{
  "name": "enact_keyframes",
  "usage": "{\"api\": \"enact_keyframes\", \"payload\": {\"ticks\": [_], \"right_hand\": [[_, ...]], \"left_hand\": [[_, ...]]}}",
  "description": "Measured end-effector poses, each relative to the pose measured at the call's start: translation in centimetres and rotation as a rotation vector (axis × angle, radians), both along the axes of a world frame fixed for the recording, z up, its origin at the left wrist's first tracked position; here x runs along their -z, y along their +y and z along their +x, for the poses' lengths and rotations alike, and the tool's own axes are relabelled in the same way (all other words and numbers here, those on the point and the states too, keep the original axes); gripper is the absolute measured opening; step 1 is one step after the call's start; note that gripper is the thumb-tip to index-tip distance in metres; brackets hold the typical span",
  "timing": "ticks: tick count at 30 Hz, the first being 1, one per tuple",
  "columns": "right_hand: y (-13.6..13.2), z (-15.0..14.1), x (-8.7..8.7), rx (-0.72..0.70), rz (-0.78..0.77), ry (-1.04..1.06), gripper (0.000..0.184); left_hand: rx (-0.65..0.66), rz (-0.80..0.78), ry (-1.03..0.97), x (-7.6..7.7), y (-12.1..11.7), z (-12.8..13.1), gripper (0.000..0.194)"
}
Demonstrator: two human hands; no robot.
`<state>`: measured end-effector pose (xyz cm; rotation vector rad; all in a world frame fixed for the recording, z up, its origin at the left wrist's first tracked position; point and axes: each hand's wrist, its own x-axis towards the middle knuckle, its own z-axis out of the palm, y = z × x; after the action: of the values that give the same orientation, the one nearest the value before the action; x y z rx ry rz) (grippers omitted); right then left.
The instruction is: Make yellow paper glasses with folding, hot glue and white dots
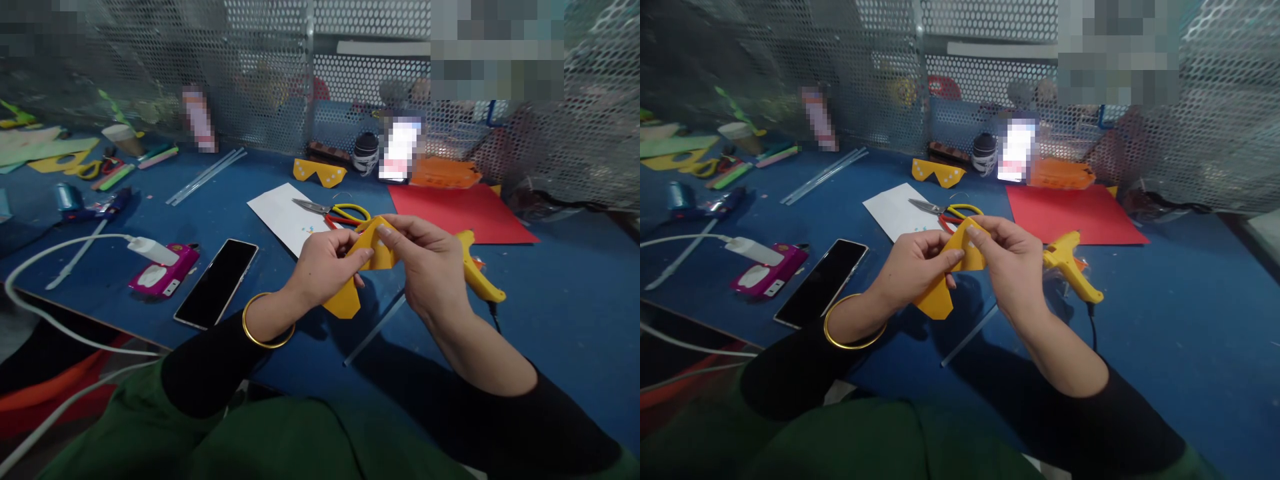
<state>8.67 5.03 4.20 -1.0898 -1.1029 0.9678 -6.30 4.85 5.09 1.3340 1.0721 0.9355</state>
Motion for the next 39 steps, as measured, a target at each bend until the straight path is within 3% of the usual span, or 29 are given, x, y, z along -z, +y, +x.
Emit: {"api": "enact_keyframes", "payload": {"ticks": [6, 12, 19, 22, 27, 30, 33, 36, 39], "right_hand": [[0.1, 0.0, -0.3, 0.004, -0.020, 0.008, 0.016], [0.3, 0.1, -0.3, -0.031, -0.063, -0.010, 0.033], [0.4, 0.1, -0.3, 0.006, -0.060, 0.057, 0.033], [0.7, 0.6, -0.4, -0.001, -0.041, -0.025, 0.027], [1.0, 3.5, -2.0, 0.105, 0.062, -0.404, 0.026], [0.6, 6.4, -3.1, 0.233, 0.056, -0.924, 0.030], [0.1, 9.7, -3.1, 0.257, -0.164, -1.408, 0.042], [-0.7, 12.5, -2.0, 0.144, -0.400, -1.581, 0.048], [-1.5, 13.8, -0.5, 0.100, -0.447, -1.646, 0.043]], "left_hand": [[-0.019, 0.023, 0.003, 0.0, 0.1, -0.2, 0.008], [-0.054, 0.059, -0.016, -0.1, 0.3, -0.4, 0.009], [0.001, -0.021, -0.025, -0.4, 0.3, -0.5, 0.014], [-0.002, -0.079, -0.026, -0.5, 0.3, -0.5, 0.014], [-0.044, -0.116, -0.063, -0.7, 0.4, -0.6, 0.011], [-0.053, -0.137, -0.068, -0.9, 0.5, -0.6, 0.008], [-0.067, -0.143, -0.077, -1.1, 0.5, -0.7, 0.008], [-0.078, -0.139, -0.099, -1.1, 0.5, -0.8, 0.006], [-0.075, -0.133, -0.111, -1.0, 0.6, -0.8, 0.006]]}}
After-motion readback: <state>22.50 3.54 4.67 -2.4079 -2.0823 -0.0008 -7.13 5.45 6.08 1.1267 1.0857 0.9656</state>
